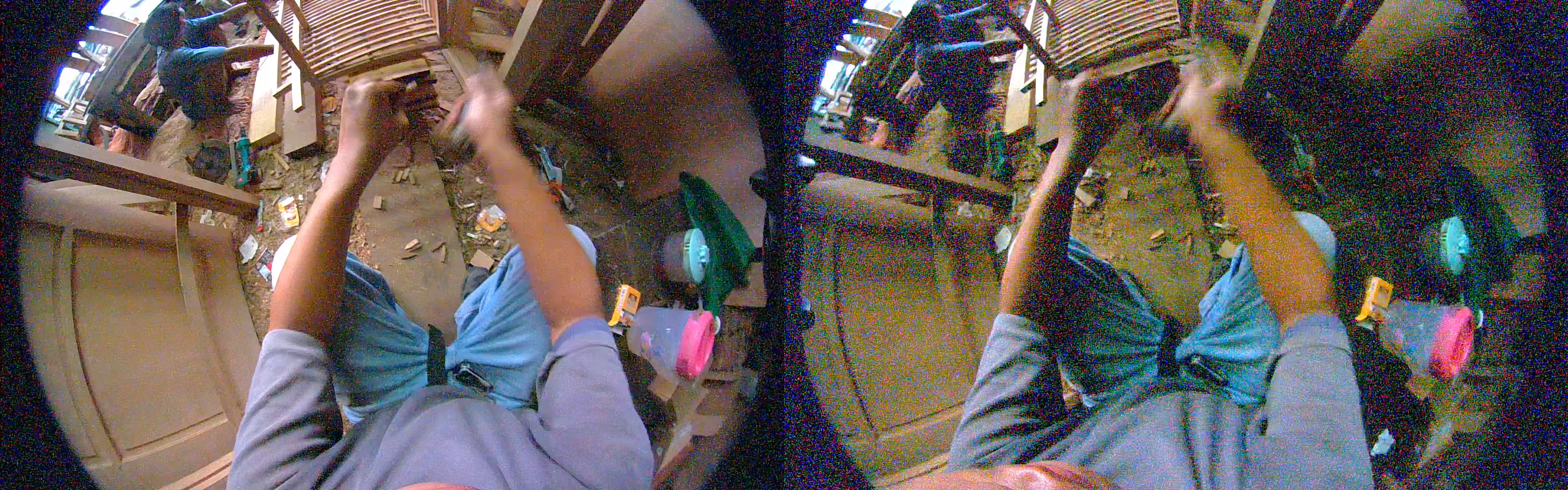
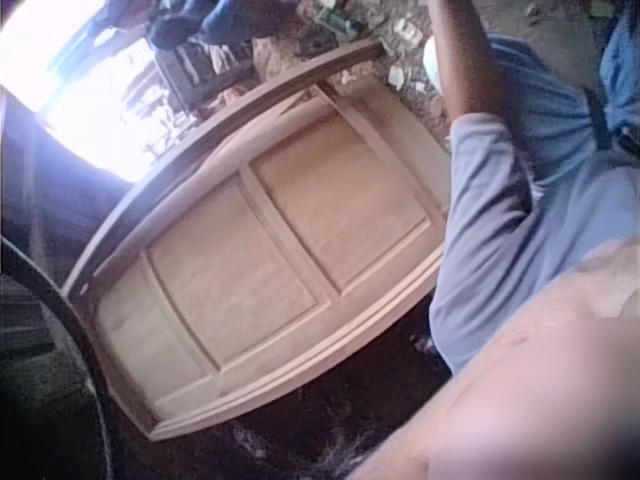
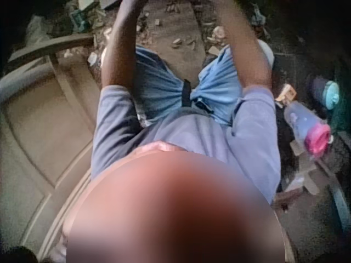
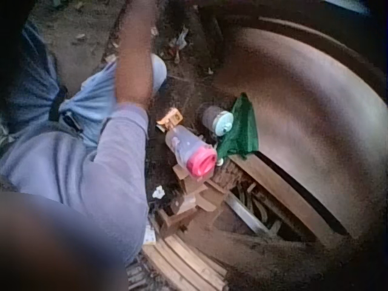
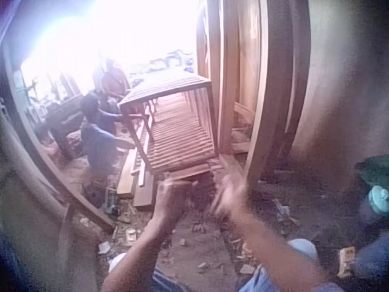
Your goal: The person sits on the floor and uses a chisel to carve small wooden pieces. They repeatedly scrape the surface of the wood, occasionally pausing to inspect the carved area.
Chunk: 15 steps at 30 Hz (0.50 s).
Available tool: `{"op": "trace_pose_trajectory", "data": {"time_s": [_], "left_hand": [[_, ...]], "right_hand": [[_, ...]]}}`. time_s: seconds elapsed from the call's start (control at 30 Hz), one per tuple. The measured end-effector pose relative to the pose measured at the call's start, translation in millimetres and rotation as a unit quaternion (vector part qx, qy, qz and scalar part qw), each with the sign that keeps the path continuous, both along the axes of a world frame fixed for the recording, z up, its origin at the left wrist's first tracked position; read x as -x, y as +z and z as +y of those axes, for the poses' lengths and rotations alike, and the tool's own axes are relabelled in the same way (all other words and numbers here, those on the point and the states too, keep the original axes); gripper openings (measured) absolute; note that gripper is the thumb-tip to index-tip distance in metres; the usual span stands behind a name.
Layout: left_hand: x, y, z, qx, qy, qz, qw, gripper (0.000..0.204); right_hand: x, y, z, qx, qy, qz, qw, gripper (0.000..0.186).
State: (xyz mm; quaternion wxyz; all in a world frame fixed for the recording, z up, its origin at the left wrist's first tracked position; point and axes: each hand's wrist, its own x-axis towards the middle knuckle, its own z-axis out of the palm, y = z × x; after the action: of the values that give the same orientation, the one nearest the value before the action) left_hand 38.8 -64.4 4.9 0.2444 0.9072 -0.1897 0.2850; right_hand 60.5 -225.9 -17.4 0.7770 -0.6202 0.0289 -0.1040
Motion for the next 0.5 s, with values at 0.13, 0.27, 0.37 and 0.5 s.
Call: {"op": "trace_pose_trajectory", "data": {"time_s": [0.13, 0.27, 0.37, 0.5], "left_hand": [[12, -6, 0, 0.125, -0.023, 0.006, 0.992, 0.013], [4, -10, 8, 0.163, 0.017, 0.002, 0.987, 0.015], [-1, -16, 13, 0.213, 0.05, 0.042, 0.975, 0.016], [0, -18, 23, 0.201, 0.055, -0.009, 0.978, 0.014]], "right_hand": [[-24, 0, -55, -0.039, -0.075, -0.032, 0.996, 0.034], [-1, -19, -37, 0.004, 0.168, -0.041, 0.985, 0.048], [23, -14, -5, 0.089, 0.267, -0.049, 0.958, 0.046], [49, 2, 15, 0.155, 0.276, -0.031, 0.948, 0.043]]}}
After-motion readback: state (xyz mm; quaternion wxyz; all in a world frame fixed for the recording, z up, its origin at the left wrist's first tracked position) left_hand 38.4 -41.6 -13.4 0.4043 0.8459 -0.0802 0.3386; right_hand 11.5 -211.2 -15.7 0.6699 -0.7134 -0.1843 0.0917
